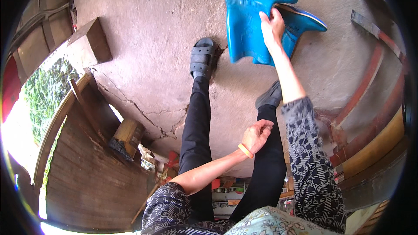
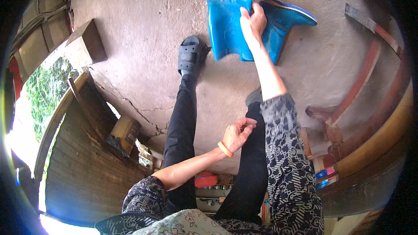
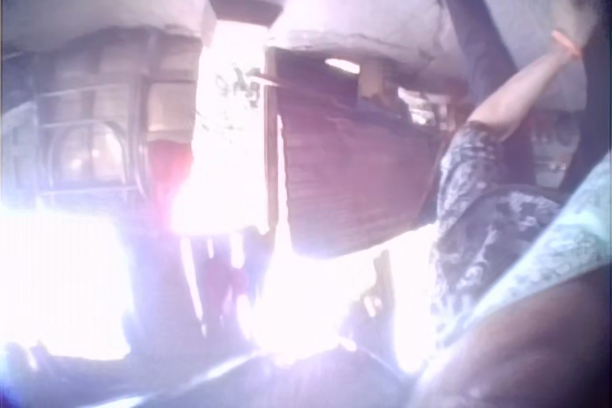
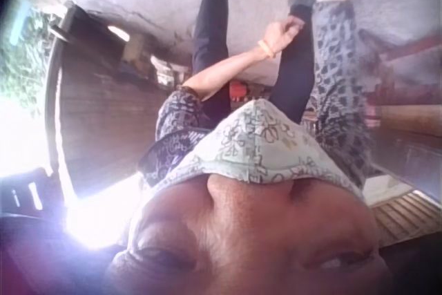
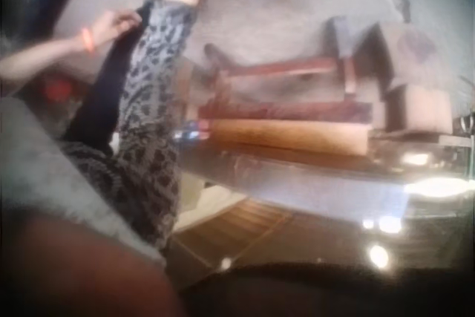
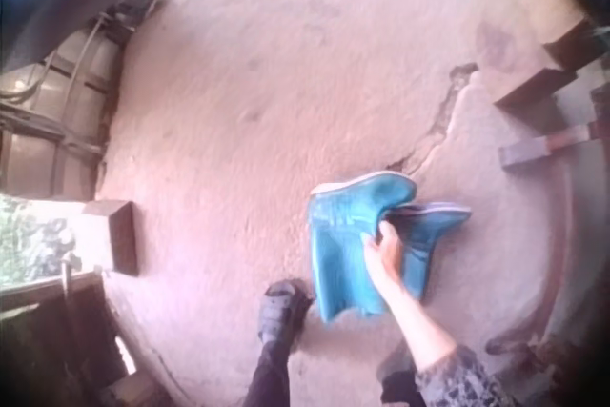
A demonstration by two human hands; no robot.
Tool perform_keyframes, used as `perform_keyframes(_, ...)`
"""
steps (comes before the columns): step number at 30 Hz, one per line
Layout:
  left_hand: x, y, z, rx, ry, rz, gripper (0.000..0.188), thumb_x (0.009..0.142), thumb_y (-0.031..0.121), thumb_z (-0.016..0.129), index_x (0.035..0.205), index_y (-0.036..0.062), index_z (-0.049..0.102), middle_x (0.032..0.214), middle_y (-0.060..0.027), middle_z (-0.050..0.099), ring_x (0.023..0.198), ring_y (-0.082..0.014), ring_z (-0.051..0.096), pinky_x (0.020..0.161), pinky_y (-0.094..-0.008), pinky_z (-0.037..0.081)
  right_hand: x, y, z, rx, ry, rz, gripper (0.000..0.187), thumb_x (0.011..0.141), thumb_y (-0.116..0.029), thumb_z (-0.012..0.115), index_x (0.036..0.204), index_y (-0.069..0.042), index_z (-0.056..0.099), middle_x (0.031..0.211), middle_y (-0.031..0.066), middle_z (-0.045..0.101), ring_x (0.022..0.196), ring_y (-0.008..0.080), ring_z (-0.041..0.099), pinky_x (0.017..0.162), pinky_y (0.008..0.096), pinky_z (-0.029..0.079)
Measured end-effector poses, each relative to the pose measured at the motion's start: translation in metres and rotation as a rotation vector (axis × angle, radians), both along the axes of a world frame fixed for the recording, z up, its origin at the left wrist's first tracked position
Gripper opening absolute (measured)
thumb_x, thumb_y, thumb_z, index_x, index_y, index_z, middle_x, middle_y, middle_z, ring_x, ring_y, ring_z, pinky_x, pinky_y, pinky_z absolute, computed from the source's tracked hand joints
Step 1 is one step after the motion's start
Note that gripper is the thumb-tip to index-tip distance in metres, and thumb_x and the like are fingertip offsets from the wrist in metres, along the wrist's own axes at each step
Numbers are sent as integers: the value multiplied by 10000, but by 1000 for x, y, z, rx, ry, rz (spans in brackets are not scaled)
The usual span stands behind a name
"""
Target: The person washes white bowls in a blue basin, rinses them, and places them into a blue basket. They then cover the basket with a red lid and move the basin to the floor.
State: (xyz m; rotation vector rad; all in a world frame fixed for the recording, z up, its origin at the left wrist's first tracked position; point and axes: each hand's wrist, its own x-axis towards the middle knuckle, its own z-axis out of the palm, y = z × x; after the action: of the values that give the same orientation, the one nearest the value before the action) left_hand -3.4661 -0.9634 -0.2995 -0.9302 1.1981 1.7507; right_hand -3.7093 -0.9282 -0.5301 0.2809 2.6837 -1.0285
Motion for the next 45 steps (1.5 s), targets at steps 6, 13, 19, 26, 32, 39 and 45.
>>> perform_keyframes(6,3,-1,-4,9,-7,-50,253,903,133,501,1087,-1,612,950,-139,689,909,-181,654,802,-304,506,58,63,27,-164,48,-314,248,770,-150,722,964,-27,627,890,93,582,781,204,561,722,346,455)
perform_keyframes(13,14,5,-6,17,-32,-83,255,902,134,506,1093,2,613,956,-123,691,899,-167,649,799,-286,497,56,122,-10,520,-10,-293,691,687,-322,805,1176,63,506,1111,214,566,991,289,589,904,419,456)
perform_keyframes(19,27,13,-11,21,-59,-78,244,898,118,514,1085,2,619,945,-106,689,898,-146,638,792,-275,495,34,141,-7,-390,-478,-503,805,640,-233,841,1251,103,440,1219,229,551,1111,305,555,958,397,444)
perform_keyframes(26,43,26,-23,-3,-24,-133,255,890,85,495,1094,-11,615,957,-92,683,848,-126,612,764,-257,479,36,137,-4,-445,-248,-457,392,700,-160,766,1006,47,633,953,147,672,803,233,645,747,369,515)
perform_keyframes(32,49,33,-39,19,-58,-182,261,900,76,469,1109,-5,603,980,-84,674,861,-126,605,787,-249,471,80,181,28,-464,-159,-685,310,732,-186,748,957,-1,639,882,104,653,794,194,611,727,356,491)
perform_keyframes(39,46,44,-39,70,-5,-225,262,912,93,473,1116,-16,596,985,-96,670,885,-137,616,797,-264,483,128,318,80,-666,237,-1151,468,766,-26,704,1194,-21,513,1146,105,581,1014,263,574,869,429,491)
perform_keyframes(45,45,58,-38,55,2,-264,273,894,79,478,1115,-30,594,978,-100,668,870,-137,616,790,-263,492,129,503,98,-548,402,-1292,470,811,-24,659,1252,-61,501,1238,163,532,1096,358,539,833,590,496)
